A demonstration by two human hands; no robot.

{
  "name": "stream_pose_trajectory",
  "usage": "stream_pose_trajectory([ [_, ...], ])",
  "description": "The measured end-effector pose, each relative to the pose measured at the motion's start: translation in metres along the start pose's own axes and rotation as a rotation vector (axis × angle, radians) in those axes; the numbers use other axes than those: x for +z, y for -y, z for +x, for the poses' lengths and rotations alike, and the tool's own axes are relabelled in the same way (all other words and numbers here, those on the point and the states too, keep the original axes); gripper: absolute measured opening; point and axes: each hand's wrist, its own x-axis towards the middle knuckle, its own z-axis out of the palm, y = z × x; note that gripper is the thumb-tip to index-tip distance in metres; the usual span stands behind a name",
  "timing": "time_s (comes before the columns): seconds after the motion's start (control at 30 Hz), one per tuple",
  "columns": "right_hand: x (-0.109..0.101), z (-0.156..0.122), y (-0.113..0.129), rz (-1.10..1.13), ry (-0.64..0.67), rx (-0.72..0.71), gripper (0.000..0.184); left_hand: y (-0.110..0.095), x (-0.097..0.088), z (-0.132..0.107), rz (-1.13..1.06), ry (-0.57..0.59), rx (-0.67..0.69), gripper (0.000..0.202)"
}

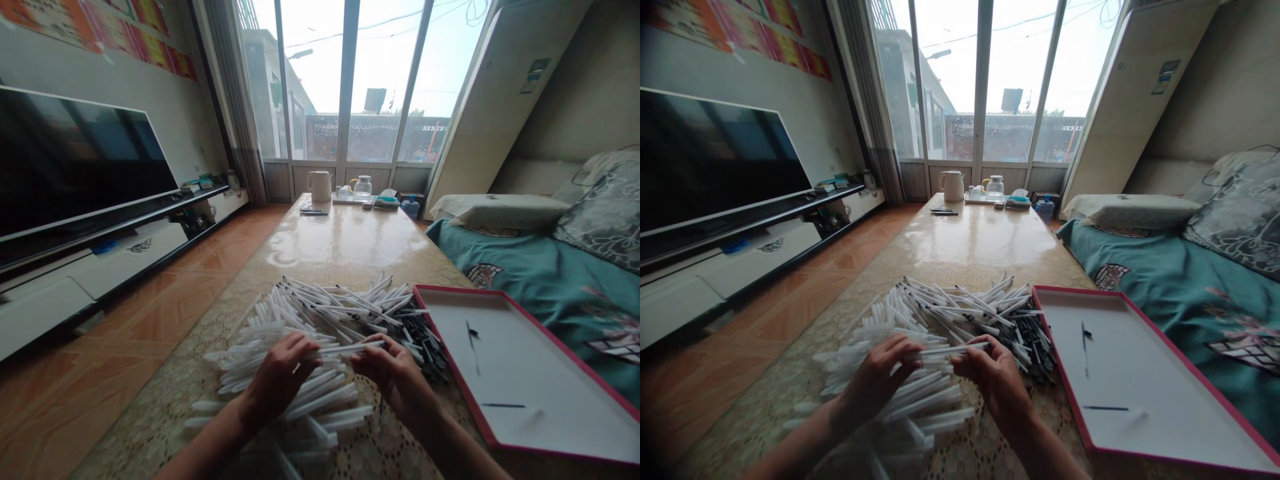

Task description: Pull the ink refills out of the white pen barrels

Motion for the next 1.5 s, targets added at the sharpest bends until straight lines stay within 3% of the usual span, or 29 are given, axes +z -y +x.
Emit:
stream_pose_trajectory([
  [0.07, -0.007, 0.0, 0.006, -0.391, 0.036, -0.133, 0.024, 0.004, -0.002, 0.001, 0.038, 0.008, 0.024, 0.025],
  [0.2, -0.006, -0.004, 0.022, -1.218, 0.198, -0.636, 0.019, 0.003, -0.006, 0.005, 0.149, 0.045, 0.148, 0.028],
  [0.3, 0.003, -0.006, 0.026, -1.458, 0.445, -0.642, 0.015, -0.001, -0.003, 0.007, 0.148, 0.076, 0.196, 0.026],
  [0.37, 0.006, -0.007, 0.024, -1.424, 0.528, -0.545, 0.02, -0.003, 0.0, 0.007, 0.123, 0.099, 0.191, 0.025],
  [0.5, 0.006, -0.007, 0.022, -1.156, 0.645, -0.303, 0.028, -0.007, 0.003, 0.008, 0.112, 0.198, 0.168, 0.028],
  [0.6, 0.003, -0.007, 0.019, -1.129, 0.664, -0.238, 0.028, -0.012, 0.002, 0.007, 0.123, 0.279, 0.108, 0.028],
  [0.67, 0.001, -0.007, 0.015, -1.245, 0.613, -0.293, 0.025, -0.016, -0.001, 0.007, 0.09, 0.33, 0.032, 0.028],
  [0.83, 0.0, -0.003, 0.008, -1.618, 0.521, -0.629, 0.014, -0.024, -0.012, 0.013, -0.123, 0.439, -0.186, 0.036],
  [1.0, 0.0, 0.0, 0.015, -1.744, 0.493, -0.864, 0.014, -0.027, -0.017, 0.024, -0.303, 0.499, -0.34, 0.041],
  [1.13, -0.003, 0.0, 0.018, -1.756, 0.469, -0.93, 0.017, -0.029, -0.018, 0.028, -0.493, 0.511, -0.424, 0.042],
  [1.37, 0.003, -0.002, 0.022, -1.764, 0.472, -0.918, 0.02, -0.035, -0.016, 0.029, -0.711, 0.482, -0.503, 0.044],
  [1.47, -0.013, 0.002, 0.028, -1.759, 0.431, -0.941, 0.024, -0.022, -0.023, 0.025, -0.855, 0.466, -0.63, 0.048],
  [1.5, -0.022, 0.004, 0.031, -1.76, 0.389, -0.947, 0.027, -0.015, -0.027, 0.024, -0.896, 0.416, -0.733, 0.049],
])
